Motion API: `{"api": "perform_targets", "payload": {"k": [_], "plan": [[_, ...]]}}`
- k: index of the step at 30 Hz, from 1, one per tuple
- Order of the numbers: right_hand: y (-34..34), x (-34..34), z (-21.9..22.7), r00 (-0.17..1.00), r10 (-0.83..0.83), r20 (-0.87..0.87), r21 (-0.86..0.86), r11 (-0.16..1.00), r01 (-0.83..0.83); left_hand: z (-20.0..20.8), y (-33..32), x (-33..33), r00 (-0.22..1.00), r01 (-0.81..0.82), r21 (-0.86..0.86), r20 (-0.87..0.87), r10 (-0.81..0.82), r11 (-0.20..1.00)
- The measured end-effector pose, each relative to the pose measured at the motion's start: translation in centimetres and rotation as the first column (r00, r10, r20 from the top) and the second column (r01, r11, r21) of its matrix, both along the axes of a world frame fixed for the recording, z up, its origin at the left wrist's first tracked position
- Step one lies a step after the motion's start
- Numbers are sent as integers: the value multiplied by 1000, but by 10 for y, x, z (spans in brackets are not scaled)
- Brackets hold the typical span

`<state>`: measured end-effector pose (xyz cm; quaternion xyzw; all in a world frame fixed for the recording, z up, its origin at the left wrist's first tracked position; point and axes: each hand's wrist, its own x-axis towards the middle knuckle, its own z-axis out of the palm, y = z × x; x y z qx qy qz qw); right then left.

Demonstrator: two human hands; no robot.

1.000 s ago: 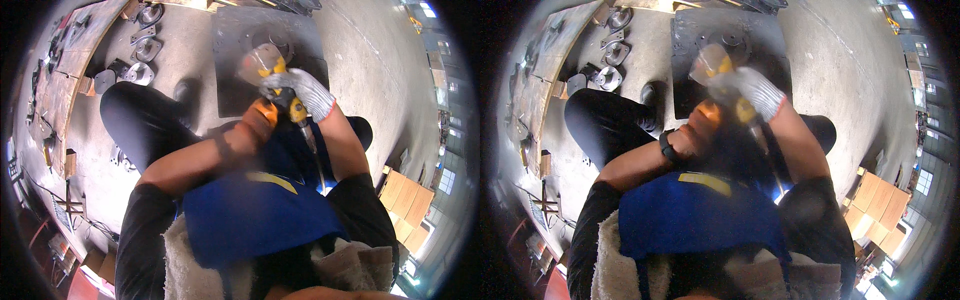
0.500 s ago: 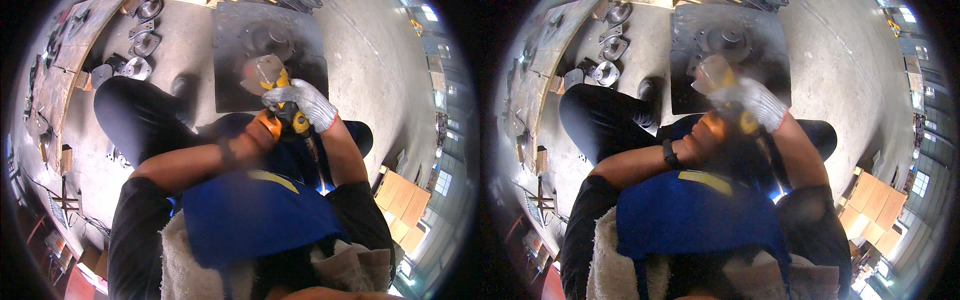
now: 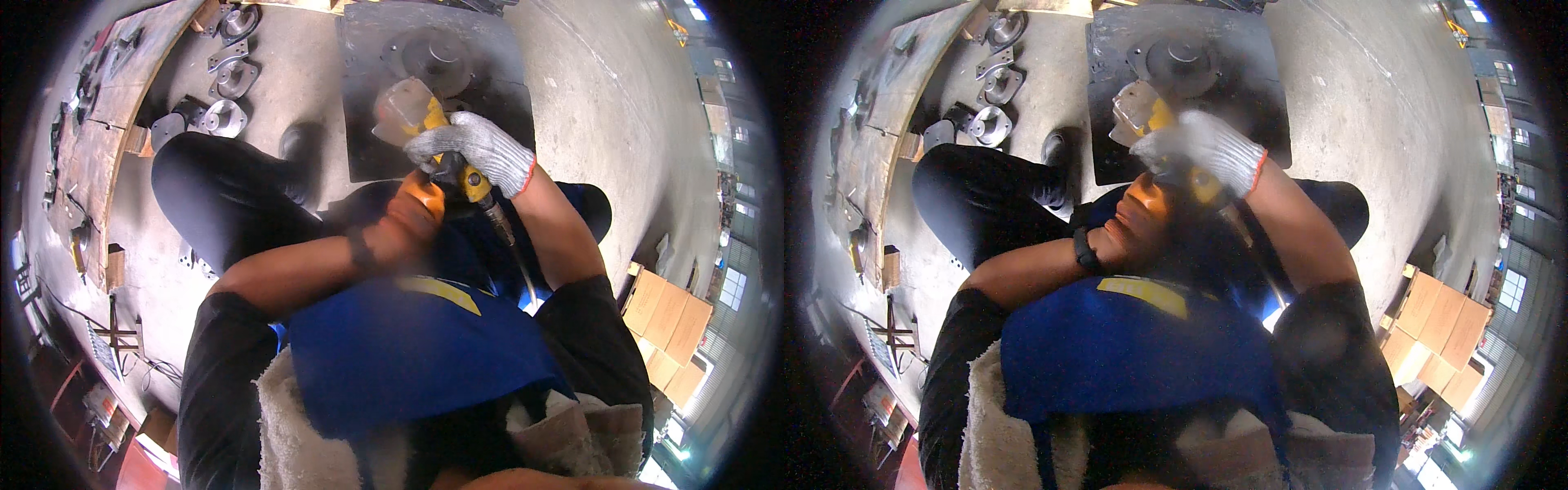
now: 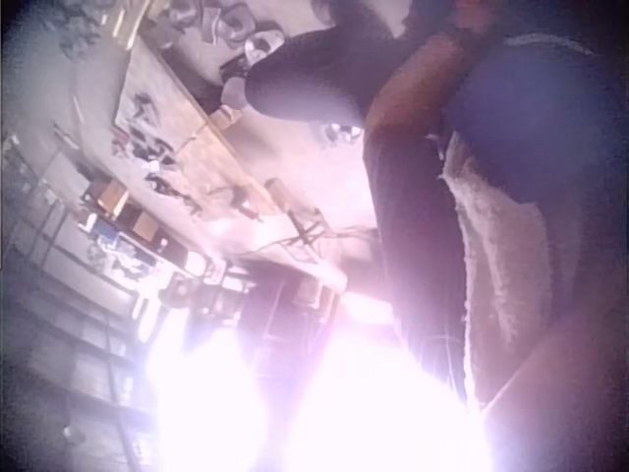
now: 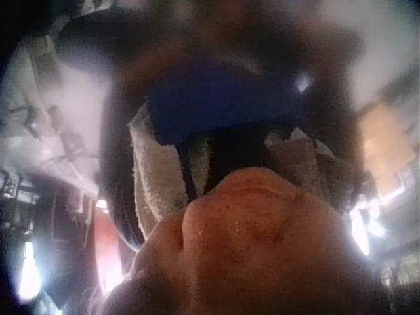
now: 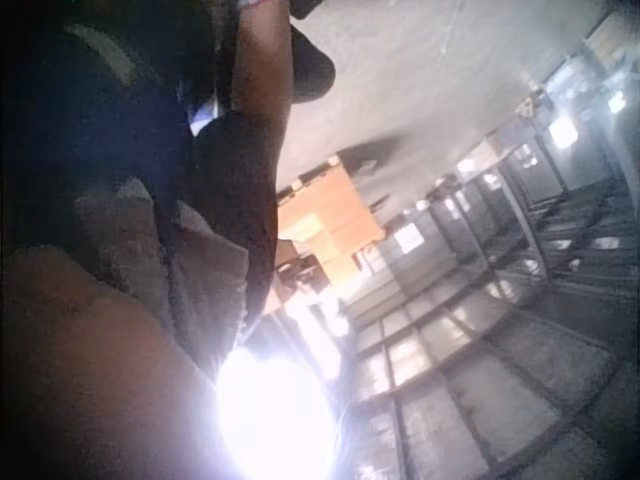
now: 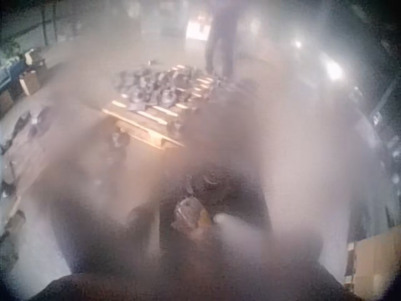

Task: The person uses a handheld angle grinder to smooth the surface of metal parts on the floor. They repeatedly pick up parts, grind them, and place them back down.

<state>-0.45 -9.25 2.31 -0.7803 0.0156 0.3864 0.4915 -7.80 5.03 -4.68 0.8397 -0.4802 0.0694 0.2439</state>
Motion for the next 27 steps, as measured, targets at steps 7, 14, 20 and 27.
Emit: {"api": "perform_targets", "payload": {"k": [7,14,20,27], "plan": [[-9,-15,10,986,-146,-80,138,978,156,2,-2,-5,998,25,67,63,-29,997],[-31,-35,22,967,-239,-83,40,969,243,13,-14,-9,977,104,183,164,-135,978],[-48,-46,26,929,-355,-107,50,931,362,-18,-52,-16,993,75,-55,-85,-80,996],[-43,-40,36,937,-342,-72,24,939,344,-27,-57,-11,945,-25,-105,-327,-11,994]]}}
